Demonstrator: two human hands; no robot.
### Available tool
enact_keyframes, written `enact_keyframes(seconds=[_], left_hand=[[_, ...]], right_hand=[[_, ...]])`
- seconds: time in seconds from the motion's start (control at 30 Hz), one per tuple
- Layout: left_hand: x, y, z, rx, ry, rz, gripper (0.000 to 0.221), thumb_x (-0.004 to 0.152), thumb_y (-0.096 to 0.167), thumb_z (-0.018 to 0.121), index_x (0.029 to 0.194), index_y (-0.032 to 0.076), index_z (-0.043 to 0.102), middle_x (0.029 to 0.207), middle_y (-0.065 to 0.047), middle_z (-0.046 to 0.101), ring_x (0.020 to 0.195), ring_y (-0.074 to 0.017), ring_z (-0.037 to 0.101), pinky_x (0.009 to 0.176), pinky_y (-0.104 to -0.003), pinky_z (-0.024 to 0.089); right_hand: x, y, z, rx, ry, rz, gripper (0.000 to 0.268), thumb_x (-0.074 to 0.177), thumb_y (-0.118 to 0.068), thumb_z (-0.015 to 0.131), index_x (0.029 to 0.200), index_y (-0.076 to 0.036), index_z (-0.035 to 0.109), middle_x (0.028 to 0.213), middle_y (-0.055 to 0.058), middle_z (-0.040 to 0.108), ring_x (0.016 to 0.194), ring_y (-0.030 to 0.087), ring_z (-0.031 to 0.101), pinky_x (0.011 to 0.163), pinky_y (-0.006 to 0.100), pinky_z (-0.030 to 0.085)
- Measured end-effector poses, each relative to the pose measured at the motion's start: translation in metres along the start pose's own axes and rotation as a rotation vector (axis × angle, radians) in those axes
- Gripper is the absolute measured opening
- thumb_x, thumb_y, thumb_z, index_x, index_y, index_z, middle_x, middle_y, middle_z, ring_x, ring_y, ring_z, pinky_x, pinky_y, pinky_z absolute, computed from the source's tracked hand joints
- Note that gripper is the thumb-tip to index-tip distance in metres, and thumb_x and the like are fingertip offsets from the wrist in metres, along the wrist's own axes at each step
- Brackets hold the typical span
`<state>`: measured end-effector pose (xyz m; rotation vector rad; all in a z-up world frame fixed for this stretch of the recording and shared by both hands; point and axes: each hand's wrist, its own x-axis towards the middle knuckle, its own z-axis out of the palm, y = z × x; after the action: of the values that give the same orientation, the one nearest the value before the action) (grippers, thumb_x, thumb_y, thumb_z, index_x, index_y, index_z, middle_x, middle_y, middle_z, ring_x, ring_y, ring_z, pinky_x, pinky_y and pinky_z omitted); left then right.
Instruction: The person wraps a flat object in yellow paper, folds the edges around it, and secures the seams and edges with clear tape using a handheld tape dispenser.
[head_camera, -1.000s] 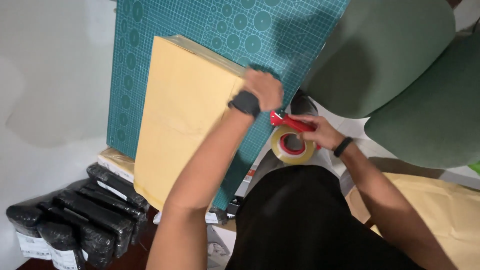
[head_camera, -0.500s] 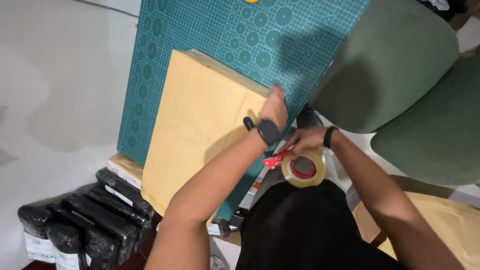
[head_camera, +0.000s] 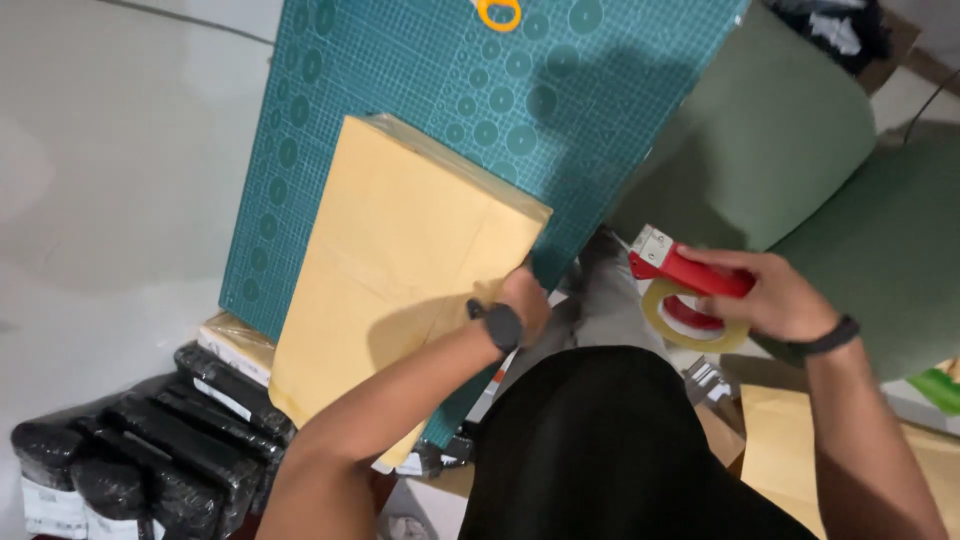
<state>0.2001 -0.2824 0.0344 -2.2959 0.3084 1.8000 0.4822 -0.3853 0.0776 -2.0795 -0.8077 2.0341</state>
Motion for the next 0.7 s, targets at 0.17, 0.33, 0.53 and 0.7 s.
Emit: enact_keyframes(seconds=[0.17, 0.33, 0.53, 0.7], left_hand=[[-0.048, -0.035, 0.000, -1.714, 1.105, -0.389, 0.032, 0.103, 0.040, 0.051, 0.097, 0.020, 0.075, 0.094, -0.004, 0.079, 0.083, -0.0268, 0.073, 0.067, -0.043, 0.054], [-0.107, -0.082, -0.019, -2.532, 0.911, 0.177, 0.058, 0.093, 0.047, 0.057, 0.138, 0.009, 0.061, 0.128, -0.010, 0.070, 0.112, -0.0192, 0.068, 0.096, -0.031, 0.057], [-0.116, -0.094, -0.007, -2.714, 1.064, 0.226, 0.049, 0.087, 0.030, 0.075, 0.129, 0.006, 0.067, 0.116, -0.012, 0.075, 0.104, -0.0191, 0.072, 0.082, -0.029, 0.061], [-0.115, -0.103, 0.011, -2.911, 1.077, 0.270, 0.053, 0.090, 0.027, 0.074, 0.137, 0.006, 0.060, 0.119, -0.015, 0.073, 0.105, -0.0193, 0.070, 0.087, -0.030, 0.058]], right_hand=[[0.005, 0.018, 0.015, -0.012, 0.271, -0.878, 0.075, 0.079, -0.025, 0.080, 0.149, -0.021, 0.055, 0.111, 0.010, 0.068, 0.083, 0.020, 0.066, 0.072, 0.028, 0.053], [-0.005, -0.027, 0.022, -0.304, 0.489, -1.108, 0.067, 0.079, -0.026, 0.083, 0.142, -0.021, 0.060, 0.107, 0.011, 0.067, 0.080, 0.020, 0.062, 0.068, 0.029, 0.049], [0.010, -0.048, 0.012, -0.626, 0.656, -1.240, 0.062, 0.080, -0.033, 0.083, 0.138, -0.032, 0.061, 0.111, 0.014, 0.072, 0.084, 0.025, 0.068, 0.064, 0.035, 0.051], [0.027, -0.076, 0.009, -0.648, 0.687, -1.334, 0.055, 0.078, -0.025, 0.083, 0.130, -0.028, 0.068, 0.105, 0.014, 0.073, 0.084, 0.027, 0.069, 0.063, 0.036, 0.052]])
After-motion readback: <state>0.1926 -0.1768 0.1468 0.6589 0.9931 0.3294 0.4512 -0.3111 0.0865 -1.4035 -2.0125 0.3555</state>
